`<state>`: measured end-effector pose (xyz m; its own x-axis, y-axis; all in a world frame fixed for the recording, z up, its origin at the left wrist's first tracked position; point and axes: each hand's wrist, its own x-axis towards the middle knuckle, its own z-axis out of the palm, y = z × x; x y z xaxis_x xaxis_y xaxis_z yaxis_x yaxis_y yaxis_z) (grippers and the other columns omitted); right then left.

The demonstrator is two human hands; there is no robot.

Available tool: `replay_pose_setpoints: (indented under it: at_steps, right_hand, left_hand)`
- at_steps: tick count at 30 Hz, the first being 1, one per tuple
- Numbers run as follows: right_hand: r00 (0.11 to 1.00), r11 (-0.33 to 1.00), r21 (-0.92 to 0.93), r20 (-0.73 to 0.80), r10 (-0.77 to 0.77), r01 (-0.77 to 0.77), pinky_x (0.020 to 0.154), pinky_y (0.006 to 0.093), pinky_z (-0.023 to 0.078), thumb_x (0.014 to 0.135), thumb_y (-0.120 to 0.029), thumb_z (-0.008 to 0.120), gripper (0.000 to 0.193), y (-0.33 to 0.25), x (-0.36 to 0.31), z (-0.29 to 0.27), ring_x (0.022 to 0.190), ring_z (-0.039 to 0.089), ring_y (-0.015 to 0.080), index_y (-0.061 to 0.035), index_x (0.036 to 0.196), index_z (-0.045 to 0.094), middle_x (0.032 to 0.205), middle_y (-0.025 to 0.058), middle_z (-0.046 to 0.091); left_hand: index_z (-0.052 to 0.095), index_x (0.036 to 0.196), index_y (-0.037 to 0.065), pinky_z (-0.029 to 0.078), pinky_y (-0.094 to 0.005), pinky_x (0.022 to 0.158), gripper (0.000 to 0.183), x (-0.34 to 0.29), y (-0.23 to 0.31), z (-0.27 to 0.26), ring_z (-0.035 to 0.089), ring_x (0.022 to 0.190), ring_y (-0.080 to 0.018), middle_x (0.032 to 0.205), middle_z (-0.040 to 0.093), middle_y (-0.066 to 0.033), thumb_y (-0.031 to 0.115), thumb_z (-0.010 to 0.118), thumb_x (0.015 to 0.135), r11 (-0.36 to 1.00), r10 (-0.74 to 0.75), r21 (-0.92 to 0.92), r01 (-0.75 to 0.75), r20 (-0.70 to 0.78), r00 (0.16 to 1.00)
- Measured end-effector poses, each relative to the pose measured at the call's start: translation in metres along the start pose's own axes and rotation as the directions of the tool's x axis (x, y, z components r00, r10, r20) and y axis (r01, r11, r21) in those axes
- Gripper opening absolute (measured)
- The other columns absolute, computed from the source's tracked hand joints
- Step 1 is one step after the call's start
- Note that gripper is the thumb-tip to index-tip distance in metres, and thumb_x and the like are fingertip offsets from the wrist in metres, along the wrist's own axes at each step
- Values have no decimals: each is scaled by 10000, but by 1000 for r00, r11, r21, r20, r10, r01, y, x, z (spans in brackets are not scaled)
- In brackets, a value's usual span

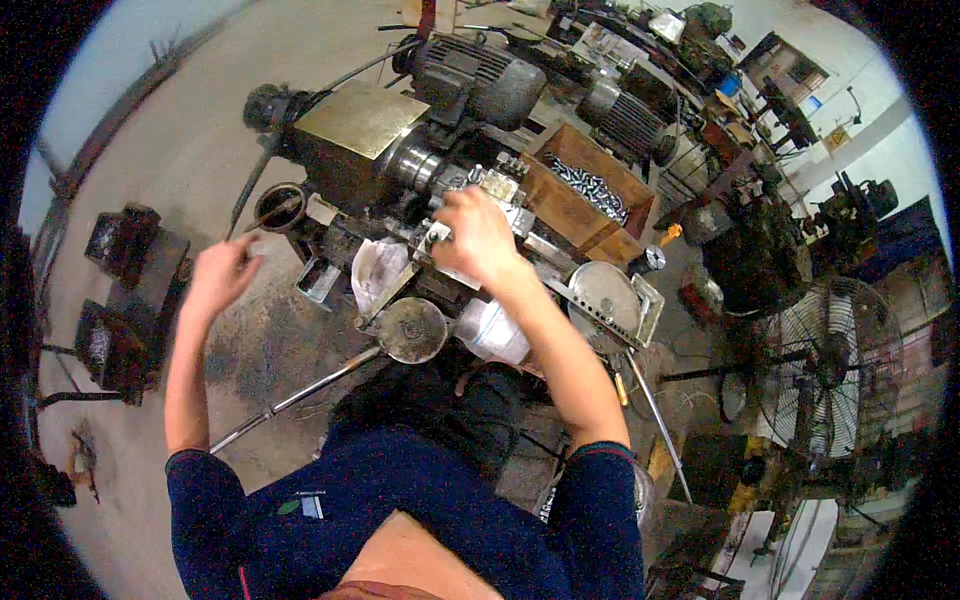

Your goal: The person loads small metal cylinders into a lathe chuck, operates manual levers to machine the parts, and places the finished items into a metal bin.

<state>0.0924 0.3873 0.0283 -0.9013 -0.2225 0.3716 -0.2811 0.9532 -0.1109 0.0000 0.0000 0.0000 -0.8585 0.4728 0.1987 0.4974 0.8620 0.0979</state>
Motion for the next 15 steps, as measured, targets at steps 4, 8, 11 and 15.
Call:
replay_pose_setpoints:
  at_steps: [4, 8, 11, 15]
  right_hand:
    - [981, 959, -282, 178, 82, -29, 883, 379, 429, 534, -223, 627, 257, 42, 48, 31, 909, 568, 291, -38, 705, 674, 825, 133, 636]
    - [975, 951, -308, 204, 83, -16, 989, 399, 359, 499, -214, 636, 247, 56, 71, 61, 884, 594, 315, -20, 651, 658, 757, 172, 643]
    - [996, 962, -271, 84, 43, -19, 987, 404, 364, 492, -190, 638, 236, 54, 70, 65, 816, 598, 333, -4, 637, 649, 724, 179, 634]
    - [995, 962, -272, 96, 10, 17, 972, 386, 380, 504, -190, 644, 217, 56, 70, 73, 794, 599, 327, -3, 614, 635, 720, 168, 629]
  left_hand:
    - [615, 1023, 43, 486, -420, 648, 347, -34, -54, 16, 618, 730, -324, 707, 625, -166, 277, 622, 767, 979, -205, 24, 204, 42, 978]
    - [626, 950, 14, 488, -390, 638, 408, -77, -98, 52, 637, 684, -270, 740, 645, -145, 394, 580, 808, 875, -348, -300, 380, 156, 925]
    - [550, 825, -25, 470, -345, 555, 365, -84, -62, 56, 599, 572, -178, 659, 602, -103, 313, 676, 765, 721, -457, -430, 543, 295, 839]
    - [584, 780, -14, 486, -423, 663, 376, -82, -65, 71, 617, 718, -335, 745, 620, -191, 338, 679, 689, 820, -478, -268, 506, 166, 862]
